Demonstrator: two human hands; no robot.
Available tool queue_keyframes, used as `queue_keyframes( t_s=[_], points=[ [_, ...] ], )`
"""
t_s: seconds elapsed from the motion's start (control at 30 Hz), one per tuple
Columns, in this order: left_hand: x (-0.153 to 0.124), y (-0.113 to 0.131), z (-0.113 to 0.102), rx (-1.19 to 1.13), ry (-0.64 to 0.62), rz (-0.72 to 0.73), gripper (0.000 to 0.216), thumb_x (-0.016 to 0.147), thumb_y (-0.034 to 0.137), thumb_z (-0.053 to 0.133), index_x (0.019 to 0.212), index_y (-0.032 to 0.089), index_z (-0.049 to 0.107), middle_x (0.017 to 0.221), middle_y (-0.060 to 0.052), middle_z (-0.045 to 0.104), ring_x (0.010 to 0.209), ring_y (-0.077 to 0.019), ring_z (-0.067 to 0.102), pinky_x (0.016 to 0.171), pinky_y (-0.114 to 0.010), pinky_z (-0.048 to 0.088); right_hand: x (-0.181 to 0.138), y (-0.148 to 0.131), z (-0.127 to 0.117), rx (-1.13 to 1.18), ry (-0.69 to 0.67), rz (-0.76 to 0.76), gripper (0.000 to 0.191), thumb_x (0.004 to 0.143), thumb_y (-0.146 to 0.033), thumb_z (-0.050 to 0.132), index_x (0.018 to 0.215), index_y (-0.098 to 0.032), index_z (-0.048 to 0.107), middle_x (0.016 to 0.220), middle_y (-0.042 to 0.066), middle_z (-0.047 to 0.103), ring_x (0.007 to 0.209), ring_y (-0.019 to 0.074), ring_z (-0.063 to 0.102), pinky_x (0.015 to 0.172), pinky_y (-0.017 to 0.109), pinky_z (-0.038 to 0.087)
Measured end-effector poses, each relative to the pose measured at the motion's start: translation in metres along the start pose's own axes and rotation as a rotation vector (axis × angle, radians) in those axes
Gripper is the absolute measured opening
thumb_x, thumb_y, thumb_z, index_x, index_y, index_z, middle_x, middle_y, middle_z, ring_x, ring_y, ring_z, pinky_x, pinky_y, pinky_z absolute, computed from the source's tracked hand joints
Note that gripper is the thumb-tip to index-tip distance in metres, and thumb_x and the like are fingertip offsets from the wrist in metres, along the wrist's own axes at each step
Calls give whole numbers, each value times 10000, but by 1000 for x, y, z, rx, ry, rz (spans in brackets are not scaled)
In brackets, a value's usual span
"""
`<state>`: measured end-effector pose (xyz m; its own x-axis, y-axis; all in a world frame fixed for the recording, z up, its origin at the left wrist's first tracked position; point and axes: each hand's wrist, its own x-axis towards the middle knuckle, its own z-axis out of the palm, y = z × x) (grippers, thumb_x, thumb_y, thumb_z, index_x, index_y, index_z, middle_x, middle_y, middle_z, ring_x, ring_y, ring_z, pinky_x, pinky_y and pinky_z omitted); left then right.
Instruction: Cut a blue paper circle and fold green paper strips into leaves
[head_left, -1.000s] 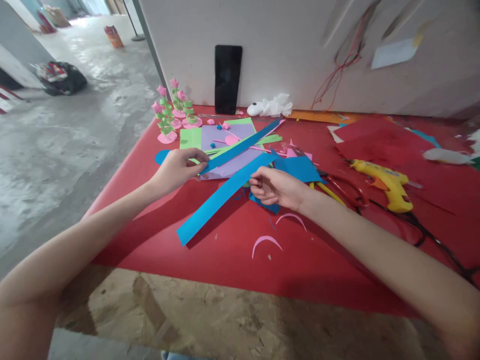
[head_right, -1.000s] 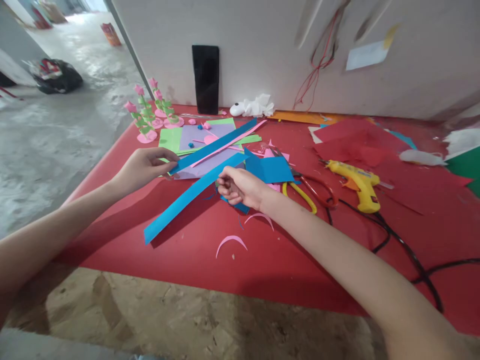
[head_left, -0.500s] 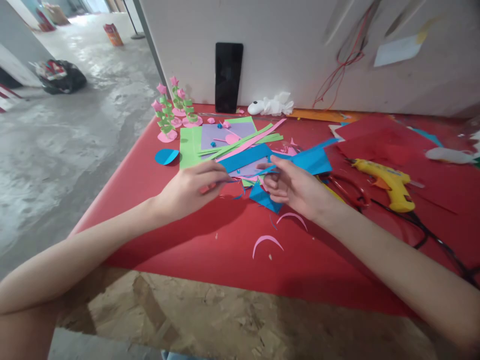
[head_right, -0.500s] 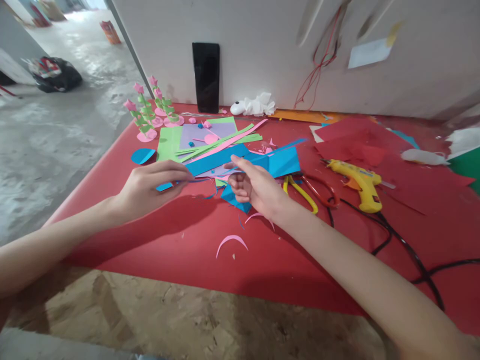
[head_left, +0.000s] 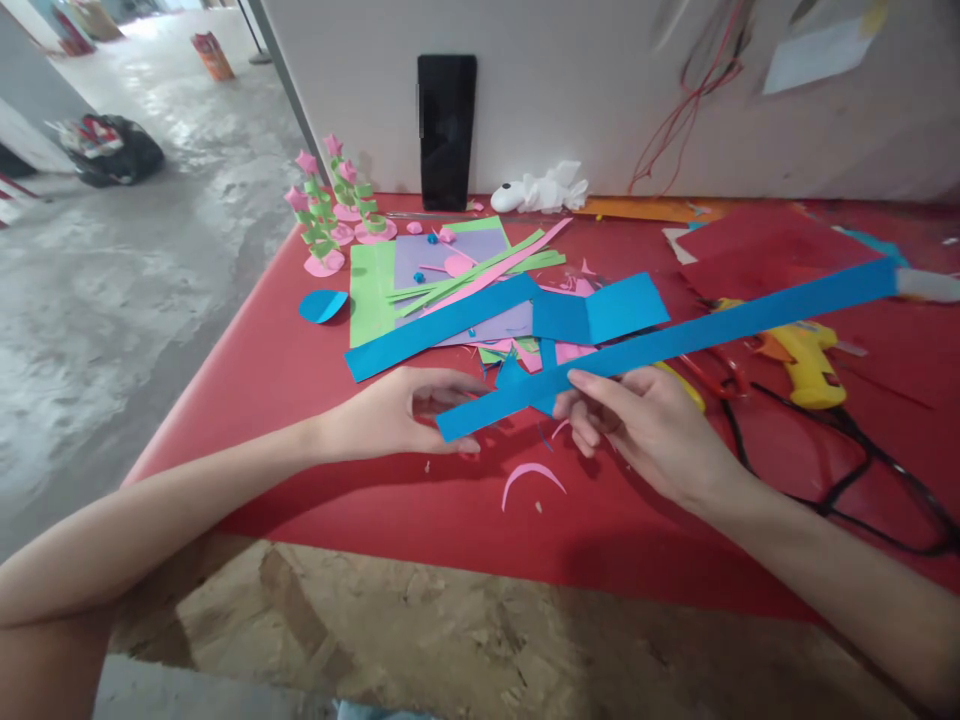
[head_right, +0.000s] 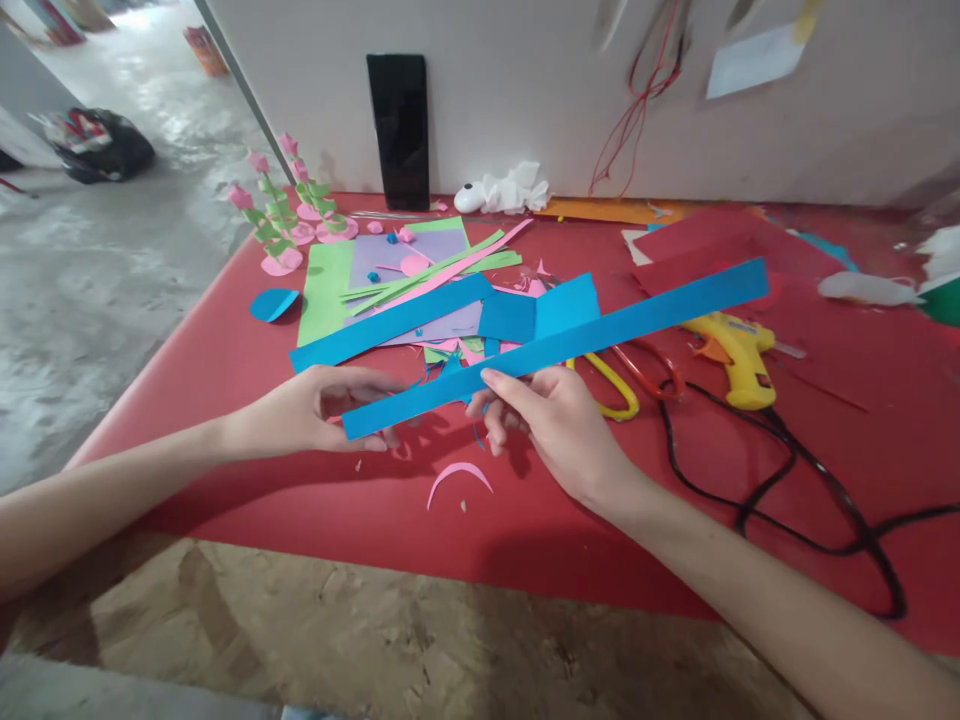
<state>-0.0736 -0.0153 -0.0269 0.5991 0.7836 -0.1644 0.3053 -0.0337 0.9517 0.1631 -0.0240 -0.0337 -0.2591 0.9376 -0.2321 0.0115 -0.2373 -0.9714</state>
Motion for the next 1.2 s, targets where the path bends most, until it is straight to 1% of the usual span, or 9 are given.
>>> queue_keyframes(
  t_s=[0.13,0.3,0.43,0.53,0.67,0.83,0.93,1.07,1.2],
  points=[
    [-1,-2,0,-113,-114,-15,393,741,121,680,1127,188,646,1057,-49,742,902,-181,729,799,-277,592,-1,5,2,-12,-8,18,464,741,-488,660,426,-160,569,461,49,576,455,87,513,461,241,402],
    [0,-8,-1,-267,-122,85,598,729,93,721,1282,254,562,998,-12,757,888,-133,727,782,-201,578,-1,11,4,-27,-65,79,405,738,-496,657,546,-140,638,459,39,589,379,84,484,408,243,377],
    [2,-9,-3,-127,-160,210,340,737,127,730,1065,216,717,1106,-65,726,971,-174,702,838,-241,568,-3,12,8,-46,-124,102,463,737,-539,644,492,-149,603,436,31,575,372,92,500,450,254,430],
    [2,-8,-2,-17,-131,278,178,759,153,717,922,215,757,1250,-80,653,1082,-198,655,899,-280,547,-6,9,11,-77,-136,101,452,751,-548,637,526,-156,624,429,21,575,389,94,516,479,253,444],
    [4,-8,3,36,-74,315,162,764,196,723,922,229,745,1316,-72,594,1231,-207,561,1022,-329,489,-10,5,14,-117,-158,96,425,754,-554,640,575,-169,653,443,24,590,429,118,546,429,255,416],
    [11,-8,9,55,-19,381,186,717,239,767,898,214,733,1241,-86,611,1169,-207,586,1023,-362,494,-9,6,11,-126,-162,72,474,761,-561,630,490,-174,604,446,24,587,451,109,557,484,247,455],
    [14,-6,9,110,-43,381,77,788,187,689,847,194,739,1233,-100,611,1159,-191,595,1014,-346,501,-8,9,10,-102,-160,73,484,761,-564,627,487,-166,598,451,24,588,435,101,549,494,242,474],
    [15,-4,8,197,-53,420,212,846,80,551,888,185,731,1271,-106,594,1196,-166,576,1010,-330,505,-7,11,10,-59,-156,70,431,749,-545,645,567,-155,638,459,11,591,400,88,528,472,230,471],
    [17,-4,4,241,-87,439,131,806,151,649,904,149,737,1305,-146,574,1227,-190,557,1040,-336,483,-6,11,8,-44,-143,72,434,737,-543,658,566,-147,625,462,13,589,384,86,520,422,220,443]
  ],
)
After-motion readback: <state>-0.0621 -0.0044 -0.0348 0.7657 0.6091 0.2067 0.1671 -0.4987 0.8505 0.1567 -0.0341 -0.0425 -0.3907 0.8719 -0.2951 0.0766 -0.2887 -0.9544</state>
